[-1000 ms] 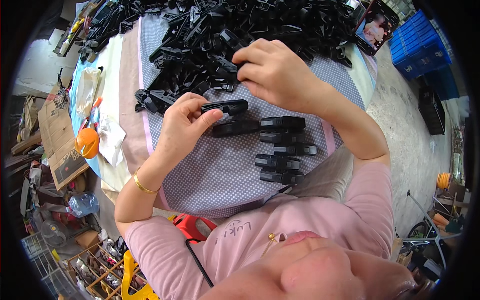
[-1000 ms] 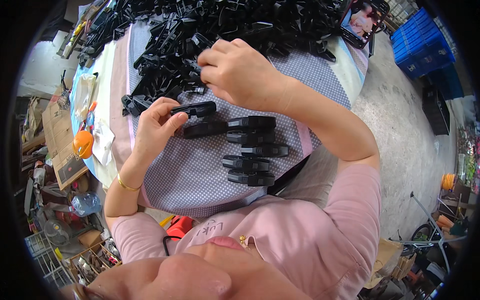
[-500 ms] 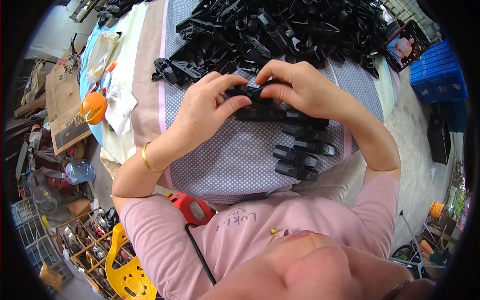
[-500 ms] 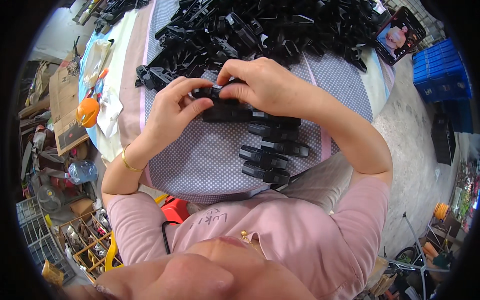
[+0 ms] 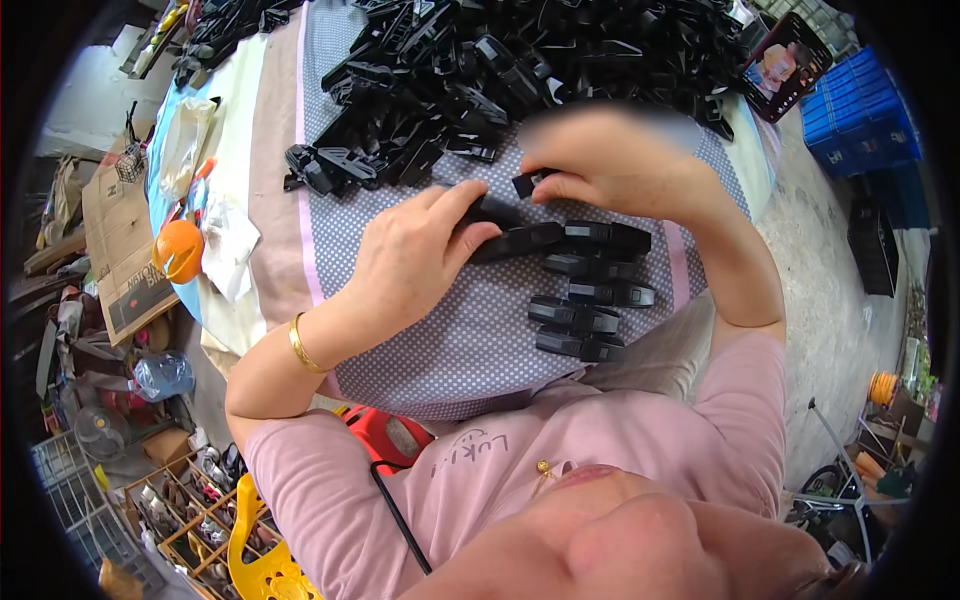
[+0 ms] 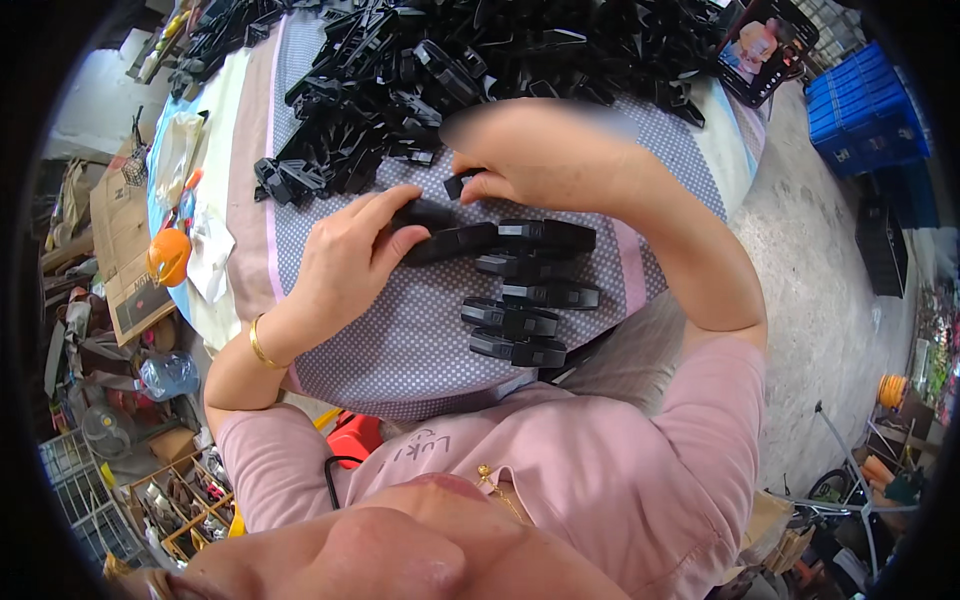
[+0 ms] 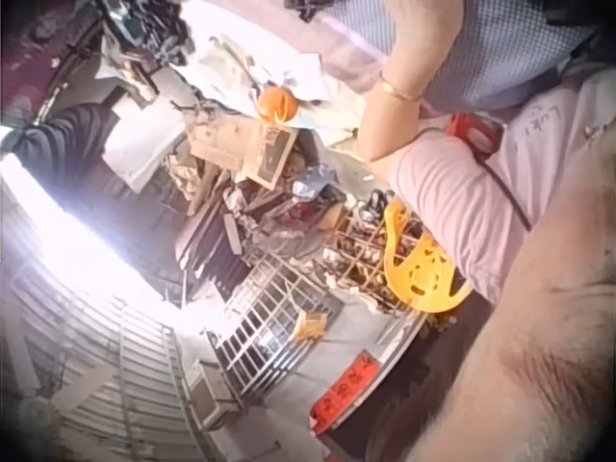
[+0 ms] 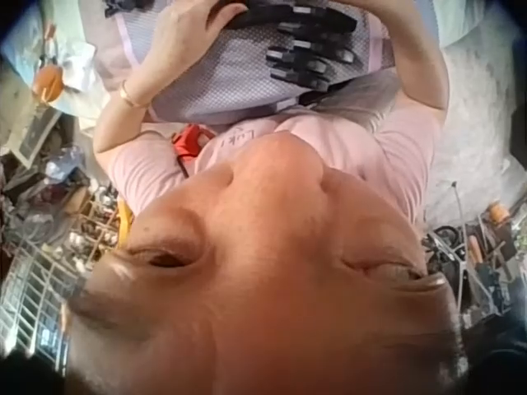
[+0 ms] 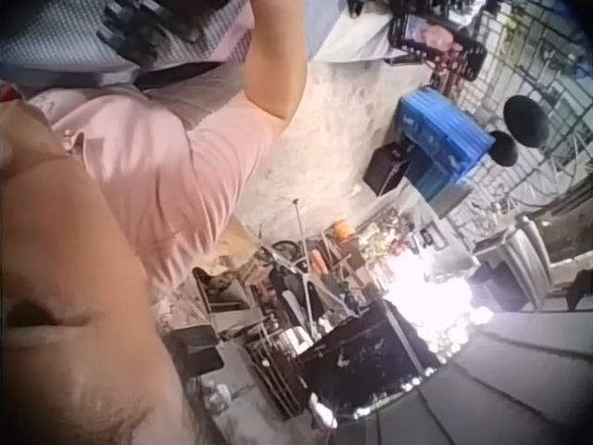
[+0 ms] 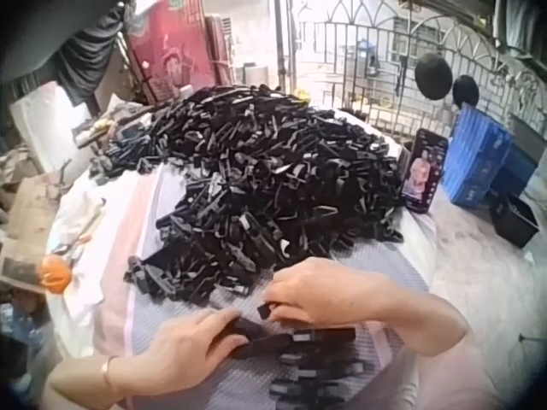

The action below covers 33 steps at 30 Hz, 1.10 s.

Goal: Assembling black plastic interlocking components into stacks by hand at a workbench.

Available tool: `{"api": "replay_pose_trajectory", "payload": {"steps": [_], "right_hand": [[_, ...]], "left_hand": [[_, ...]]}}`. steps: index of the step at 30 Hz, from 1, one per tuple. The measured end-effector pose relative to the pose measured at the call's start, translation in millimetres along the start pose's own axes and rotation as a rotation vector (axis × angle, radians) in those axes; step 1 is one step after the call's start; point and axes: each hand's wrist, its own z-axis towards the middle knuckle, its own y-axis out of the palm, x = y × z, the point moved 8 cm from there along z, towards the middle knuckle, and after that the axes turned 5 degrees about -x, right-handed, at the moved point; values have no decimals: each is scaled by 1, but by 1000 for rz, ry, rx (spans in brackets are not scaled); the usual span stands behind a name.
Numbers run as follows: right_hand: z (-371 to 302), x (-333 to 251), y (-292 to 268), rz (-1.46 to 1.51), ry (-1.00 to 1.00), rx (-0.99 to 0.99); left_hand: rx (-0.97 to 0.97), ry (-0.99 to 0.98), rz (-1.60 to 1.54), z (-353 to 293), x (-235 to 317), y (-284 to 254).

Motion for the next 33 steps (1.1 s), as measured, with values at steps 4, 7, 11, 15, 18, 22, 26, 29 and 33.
{"api": "replay_pose_trajectory", "payload": {"steps": [4, 7, 11, 15, 18, 22, 26, 29, 33], "right_hand": [[0, 3, -7, 84, -66, 186], [6, -3, -2, 123, -97, 230], [5, -12, 1, 173, -131, 262], [4, -10, 1, 38, -126, 273], [5, -15, 2, -83, -158, 277], [2, -22, 0, -175, -116, 192], [1, -25, 3, -220, -138, 180], [6, -26, 8, -161, -165, 182], [10, -26, 12, -32, -234, 199]], "left_hand": [[-27, 0, -96, 1, 1, -7], [31, 114, -112, 2, -1, -5], [25, 246, -215, 6, -1, -7], [4, 13, -192, 3, -14, -13], [-24, -60, -218, 0, -25, -14], [-7, -109, -273, -1, -29, -14], [16, -120, -288, 0, -30, -11], [32, -65, -277, 2, -27, -9], [64, 37, -281, 3, -21, -7]]}}
